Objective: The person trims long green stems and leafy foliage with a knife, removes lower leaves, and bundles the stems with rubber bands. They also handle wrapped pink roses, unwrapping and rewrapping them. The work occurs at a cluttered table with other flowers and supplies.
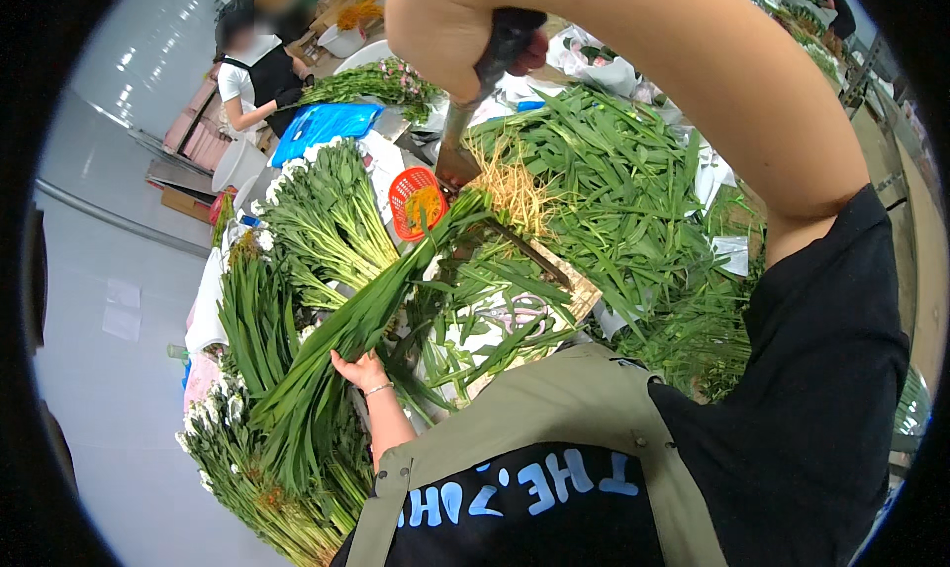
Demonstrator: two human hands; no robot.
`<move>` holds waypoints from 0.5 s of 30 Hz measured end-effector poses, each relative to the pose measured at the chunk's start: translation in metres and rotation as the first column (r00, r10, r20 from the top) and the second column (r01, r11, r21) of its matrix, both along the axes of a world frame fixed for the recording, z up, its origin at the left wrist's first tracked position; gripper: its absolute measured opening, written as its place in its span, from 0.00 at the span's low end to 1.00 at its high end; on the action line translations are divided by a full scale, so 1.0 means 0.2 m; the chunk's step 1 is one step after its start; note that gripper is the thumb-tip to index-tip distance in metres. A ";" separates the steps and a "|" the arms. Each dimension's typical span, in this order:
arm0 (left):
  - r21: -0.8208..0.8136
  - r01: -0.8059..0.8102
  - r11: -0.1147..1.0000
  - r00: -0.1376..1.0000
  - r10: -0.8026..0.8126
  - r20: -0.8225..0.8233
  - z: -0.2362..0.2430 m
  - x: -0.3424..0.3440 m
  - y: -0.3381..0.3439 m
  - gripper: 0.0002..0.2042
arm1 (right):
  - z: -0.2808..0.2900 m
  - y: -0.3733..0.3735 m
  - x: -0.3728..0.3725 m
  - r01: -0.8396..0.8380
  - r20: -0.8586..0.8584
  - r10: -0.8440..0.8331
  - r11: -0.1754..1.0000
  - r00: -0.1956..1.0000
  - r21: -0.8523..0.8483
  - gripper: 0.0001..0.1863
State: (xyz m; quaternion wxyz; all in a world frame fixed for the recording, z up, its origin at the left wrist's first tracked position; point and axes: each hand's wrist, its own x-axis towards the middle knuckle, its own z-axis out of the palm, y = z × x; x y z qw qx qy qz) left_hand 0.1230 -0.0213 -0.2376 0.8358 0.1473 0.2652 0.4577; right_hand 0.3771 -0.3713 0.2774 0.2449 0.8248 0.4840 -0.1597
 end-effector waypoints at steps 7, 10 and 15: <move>0.023 -0.022 0.999 0.996 0.024 -0.089 -0.02 0.10 0.00 0.25 | 0.03 -0.02 -0.03 0.128 0.008 -0.128 0.992 0.992 0.003 0.15; 0.030 -0.046 0.999 0.997 0.047 -0.066 -0.09 0.06 0.04 0.26 | -0.09 -0.02 -0.06 0.233 0.070 -0.238 0.970 0.969 0.072 0.12; -0.014 -0.010 1.000 1.000 0.010 -0.021 -0.15 -0.02 0.05 0.23 | -0.55 -0.36 -0.15 0.146 0.098 -0.166 0.972 0.981 0.182 0.11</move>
